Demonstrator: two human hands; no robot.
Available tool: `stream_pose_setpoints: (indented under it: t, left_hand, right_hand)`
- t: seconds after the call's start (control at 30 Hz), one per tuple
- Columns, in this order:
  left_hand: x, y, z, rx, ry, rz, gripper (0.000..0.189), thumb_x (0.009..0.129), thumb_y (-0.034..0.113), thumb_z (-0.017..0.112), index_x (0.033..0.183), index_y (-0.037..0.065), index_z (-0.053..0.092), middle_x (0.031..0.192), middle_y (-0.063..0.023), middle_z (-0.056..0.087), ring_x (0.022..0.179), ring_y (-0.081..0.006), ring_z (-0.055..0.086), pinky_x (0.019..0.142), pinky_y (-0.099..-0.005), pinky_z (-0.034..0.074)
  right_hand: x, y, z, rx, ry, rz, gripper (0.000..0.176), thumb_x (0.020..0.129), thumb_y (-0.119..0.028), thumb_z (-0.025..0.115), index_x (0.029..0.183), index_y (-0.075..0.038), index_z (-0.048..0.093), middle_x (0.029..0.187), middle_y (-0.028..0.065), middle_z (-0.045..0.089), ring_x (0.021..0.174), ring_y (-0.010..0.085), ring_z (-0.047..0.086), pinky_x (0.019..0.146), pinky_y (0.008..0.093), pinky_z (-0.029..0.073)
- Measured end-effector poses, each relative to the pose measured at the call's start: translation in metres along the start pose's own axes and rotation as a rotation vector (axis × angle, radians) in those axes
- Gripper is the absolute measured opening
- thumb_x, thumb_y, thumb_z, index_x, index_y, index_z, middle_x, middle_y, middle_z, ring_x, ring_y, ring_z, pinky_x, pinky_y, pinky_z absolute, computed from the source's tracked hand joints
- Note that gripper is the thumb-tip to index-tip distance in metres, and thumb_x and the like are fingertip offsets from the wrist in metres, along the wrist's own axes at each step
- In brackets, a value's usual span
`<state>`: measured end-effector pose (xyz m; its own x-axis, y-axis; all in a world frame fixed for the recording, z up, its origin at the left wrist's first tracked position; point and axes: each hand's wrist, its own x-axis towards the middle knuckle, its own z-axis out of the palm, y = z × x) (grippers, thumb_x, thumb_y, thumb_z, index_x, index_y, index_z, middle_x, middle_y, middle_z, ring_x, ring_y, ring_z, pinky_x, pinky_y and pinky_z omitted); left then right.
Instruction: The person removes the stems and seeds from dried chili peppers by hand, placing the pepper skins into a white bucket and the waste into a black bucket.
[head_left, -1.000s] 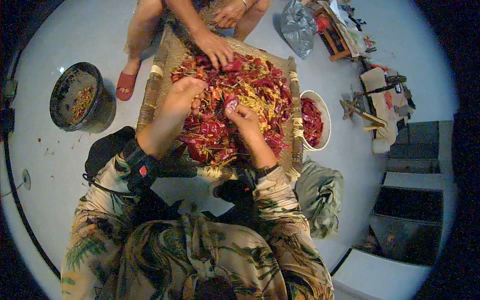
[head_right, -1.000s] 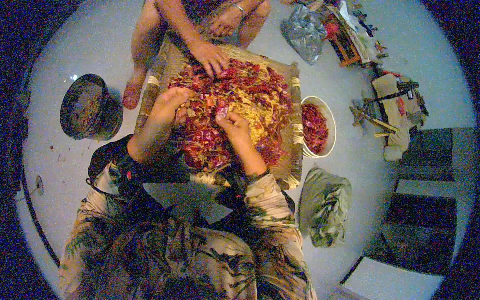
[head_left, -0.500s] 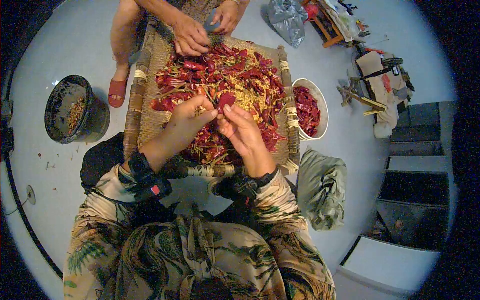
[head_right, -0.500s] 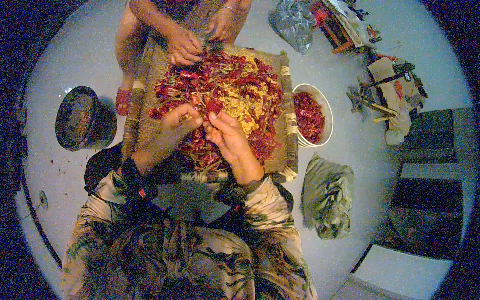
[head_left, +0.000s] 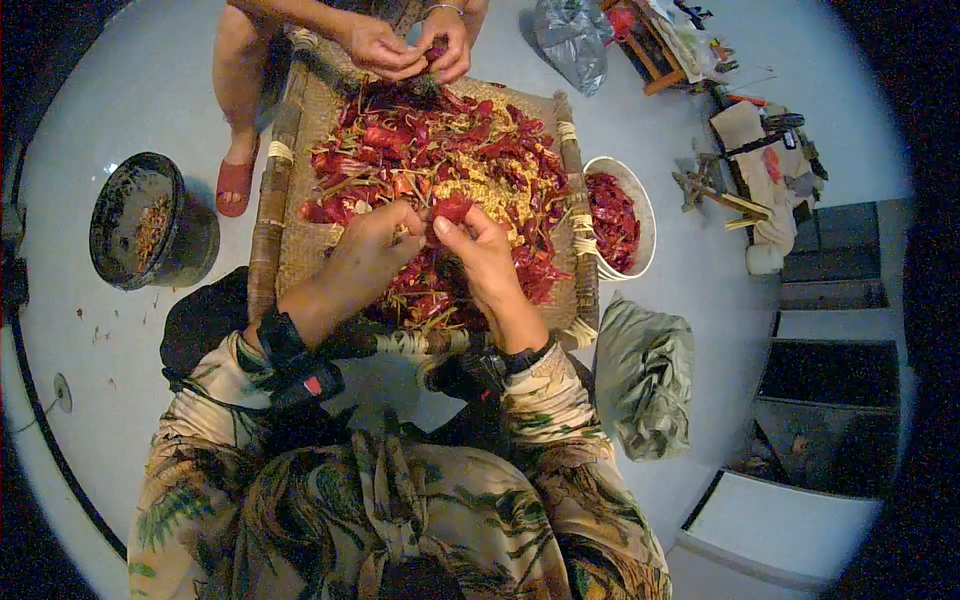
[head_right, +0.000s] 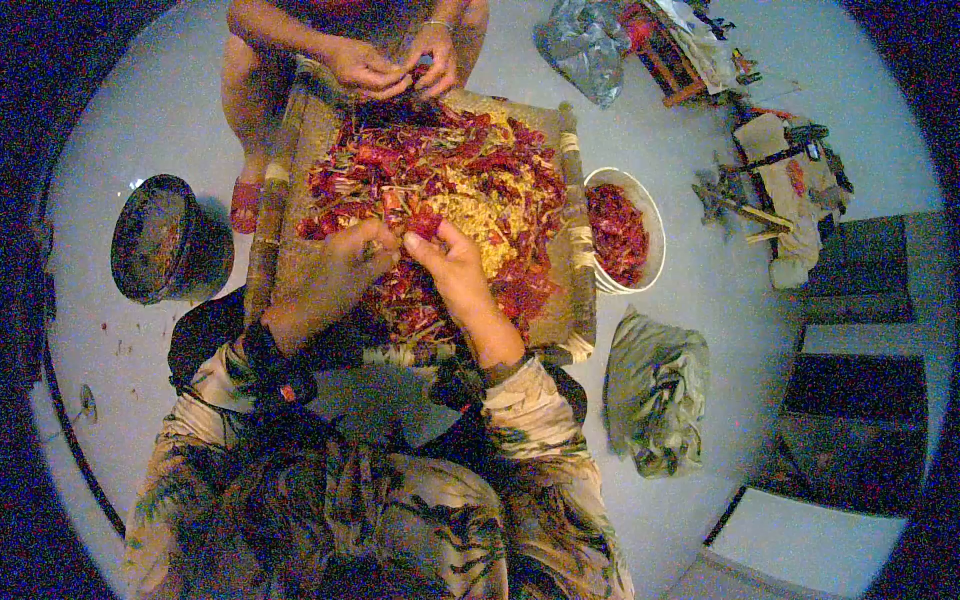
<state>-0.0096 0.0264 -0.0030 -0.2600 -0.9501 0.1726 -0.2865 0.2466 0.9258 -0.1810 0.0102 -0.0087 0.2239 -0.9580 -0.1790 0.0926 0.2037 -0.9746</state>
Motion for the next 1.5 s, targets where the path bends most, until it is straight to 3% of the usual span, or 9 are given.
stream_pose_setpoints:
  t: [0.23, 0.33, 0.43, 0.47, 0.73, 0.93, 1.13, 1.27, 1.5]
  left_hand:
    - [0.023, -0.04, -0.021, -0.374, 0.22, -0.04, 0.011, 0.084, 0.015, 0.06, 0.086, 0.005, 0.058, 0.08, 0.0019, 0.057, 0.074, -0.0095, 0.052, 0.07, -0.0232, 0.043]
    - [0.024, -0.044, -0.033, -0.455, 0.204, -0.25, 0.011, 0.083, 0.015, 0.062, 0.087, 0.006, 0.059, 0.082, 0.0023, 0.057, 0.077, -0.0088, 0.052, 0.072, -0.0229, 0.042]
    - [0.022, -0.046, -0.025, -0.443, 0.244, -0.083, 0.011, 0.083, 0.015, 0.063, 0.086, 0.006, 0.059, 0.083, 0.0018, 0.058, 0.078, -0.0079, 0.052, 0.073, -0.0226, 0.042]
    - [0.022, -0.047, -0.024, -0.436, 0.234, -0.073, 0.011, 0.083, 0.015, 0.063, 0.086, 0.006, 0.059, 0.083, 0.0017, 0.058, 0.078, -0.0077, 0.052, 0.073, -0.0225, 0.042]
    - [0.022, -0.049, -0.024, -0.411, 0.212, -0.068, 0.009, 0.082, 0.014, 0.062, 0.084, 0.006, 0.058, 0.083, 0.0019, 0.058, 0.079, -0.0072, 0.052, 0.073, -0.0217, 0.042]
    - [0.022, -0.052, -0.026, -0.287, 0.234, -0.03, 0.01, 0.082, 0.015, 0.062, 0.083, 0.006, 0.058, 0.082, 0.001, 0.058, 0.078, -0.008, 0.052, 0.073, -0.0219, 0.042]
    - [0.021, -0.039, -0.029, -0.413, 0.147, -0.186, 0.018, 0.081, 0.019, 0.065, 0.089, 0.004, 0.059, 0.086, 0.0008, 0.058, 0.082, -0.0082, 0.052, 0.076, -0.0231, 0.042]
    - [0.02, -0.014, -0.027, -0.404, 0.042, -0.124, 0.026, 0.081, 0.021, 0.066, 0.1, 0.004, 0.061, 0.089, 0.0005, 0.058, 0.085, -0.0087, 0.052, 0.079, -0.0233, 0.041]
    - [0.019, -0.007, -0.022, -0.096, 0.123, 0.136, 0.013, 0.076, 0.014, 0.065, 0.078, 0.003, 0.058, 0.078, -0.0063, 0.055, 0.077, -0.0184, 0.053, 0.071, -0.0308, 0.041]
  right_hand:
    - [0.021, 0.022, -0.029, -0.023, 0.049, 0.002, 0.019, 0.086, -0.002, 0.049, 0.104, -0.001, 0.056, 0.095, 0.0121, 0.063, 0.083, 0.0173, 0.062, 0.077, 0.029, 0.051]
    - [0.03, 0.036, -0.037, -0.314, 0.047, -0.004, 0.02, 0.081, -0.004, 0.051, 0.1, 0.001, 0.056, 0.093, 0.0111, 0.064, 0.082, 0.018, 0.062, 0.073, 0.0283, 0.05]
    - [0.028, 0.048, -0.019, -0.97, 0.145, -0.456, 0.022, 0.077, -0.008, 0.054, 0.096, 0.002, 0.055, 0.087, 0.0121, 0.064, 0.079, 0.0185, 0.062, 0.069, 0.031, 0.048]
    - [0.021, 0.044, -0.019, -1.01, 0.051, -0.182, 0.026, 0.076, -0.016, 0.06, 0.095, 0.002, 0.055, 0.083, 0.0155, 0.062, 0.078, 0.0254, 0.062, 0.069, 0.0378, 0.048]
    - [0.017, 0.063, 0.003, -1.639, -0.135, -0.282, 0.035, 0.074, -0.023, 0.068, 0.103, -0.007, 0.055, 0.09, 0.0138, 0.06, 0.079, 0.0331, 0.06, 0.065, 0.0439, 0.049]
    - [0.019, 0.038, -0.019, -1.231, 0.004, -0.321, 0.025, 0.074, -0.021, 0.069, 0.093, -0.005, 0.063, 0.077, 0.0117, 0.061, 0.067, 0.0275, 0.059, 0.06, 0.0352, 0.046]
    - [0.019, 0.008, -0.023, -0.279, -0.034, -0.081, 0.019, 0.079, -0.011, 0.069, 0.094, -0.001, 0.063, 0.076, -0.0032, 0.061, 0.066, 0.0043, 0.05, 0.061, 0.0213, 0.042]
    - [0.004, -0.022, -0.014, -0.294, -0.119, 0.051, 0.018, 0.079, -0.012, 0.069, 0.093, -0.003, 0.062, 0.076, -0.0046, 0.06, 0.067, 0.0039, 0.051, 0.062, 0.0202, 0.042]
    - [0.0, -0.022, -0.013, -0.37, -0.183, 0.004, 0.023, 0.084, -0.02, 0.063, 0.099, -0.002, 0.062, 0.088, 0.0003, 0.061, 0.08, 0.0087, 0.053, 0.073, 0.0232, 0.043]
